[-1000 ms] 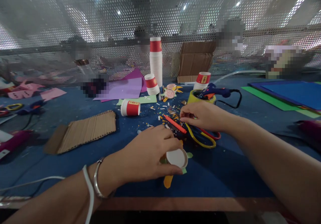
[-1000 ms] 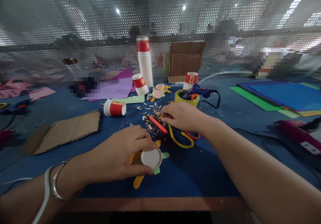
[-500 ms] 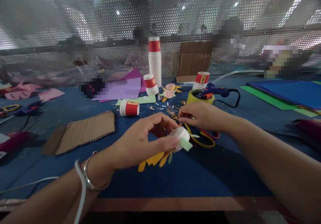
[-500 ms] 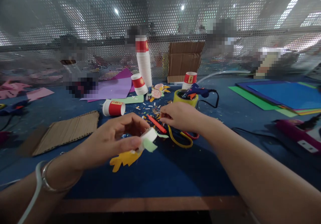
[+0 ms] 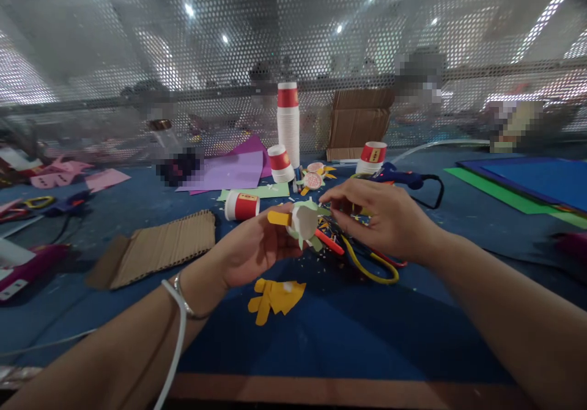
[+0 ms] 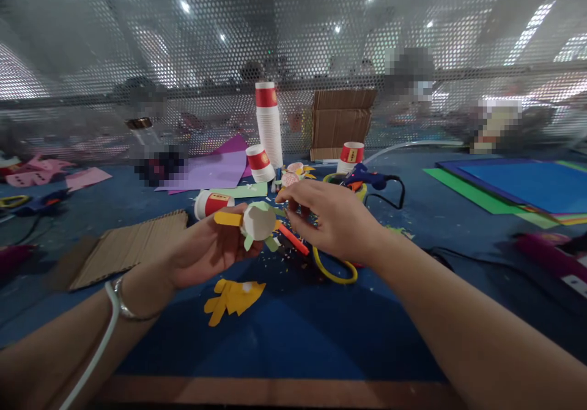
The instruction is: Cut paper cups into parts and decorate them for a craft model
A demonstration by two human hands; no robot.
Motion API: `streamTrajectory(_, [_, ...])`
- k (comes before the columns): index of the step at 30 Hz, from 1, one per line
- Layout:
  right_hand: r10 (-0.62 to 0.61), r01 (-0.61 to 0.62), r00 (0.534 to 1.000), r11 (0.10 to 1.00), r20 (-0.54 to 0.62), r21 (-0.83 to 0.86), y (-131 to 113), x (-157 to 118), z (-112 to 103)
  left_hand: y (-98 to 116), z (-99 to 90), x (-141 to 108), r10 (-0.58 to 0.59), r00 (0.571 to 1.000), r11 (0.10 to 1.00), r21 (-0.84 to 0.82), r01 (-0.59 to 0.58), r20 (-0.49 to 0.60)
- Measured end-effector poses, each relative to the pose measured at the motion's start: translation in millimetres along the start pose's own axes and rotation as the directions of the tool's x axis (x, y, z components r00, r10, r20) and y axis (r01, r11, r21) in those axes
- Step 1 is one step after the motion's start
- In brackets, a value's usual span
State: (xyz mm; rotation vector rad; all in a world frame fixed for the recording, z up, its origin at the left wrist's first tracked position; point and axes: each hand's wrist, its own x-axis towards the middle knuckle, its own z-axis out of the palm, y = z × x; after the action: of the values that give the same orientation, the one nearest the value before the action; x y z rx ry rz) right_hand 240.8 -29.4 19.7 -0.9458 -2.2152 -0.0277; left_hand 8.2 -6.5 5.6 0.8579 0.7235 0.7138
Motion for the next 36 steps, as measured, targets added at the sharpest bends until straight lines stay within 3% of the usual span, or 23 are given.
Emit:
streamTrajectory(7, [-0.147,0.146,0.985,0.989,-0.089,-0.016,-8.5,0.3,2.1,-0.8,-1.9,0.5,-0.019,1.000,0.999,0.042,0.019,0.003])
streamTrajectory(15, [-0.274,0.275,0.961,0.961,-0.029,0.019,-13.6,1.5,6.5,-3.8,3.8,-4.5,0.083,0.996,0.928,0.367,-0.065,-0.033])
streamTrajectory(21, [-0.277,0.276,0.961,0.958,0.003,0.079,-12.2,0.3,10.5,-3.9,3.1,-4.6,0.229,0.973,0.770,0.613,-0.177,-0.007])
streamTrajectory(27, [-0.284,0.280,0.958,0.957,0.049,0.070,-14.4,-1.4,12.5,0.8,-2.7,-5.3,0.241,0.969,0.645,0.738,-0.199,0.051])
streamTrajectory(32, [-0.271,0.267,0.961,0.961,0.050,0.078,-13.0,-2.0,11.5,6.3,-0.8,-17.8,0.159,0.978,0.423,0.885,-0.194,0.139])
streamTrajectory(36, [-0.239,0.238,0.970,0.971,0.052,0.027,-8.0,-1.7,10.2,0.4,8.3,-26.6,0.126,0.933,0.196,0.913,-0.358,0.339])
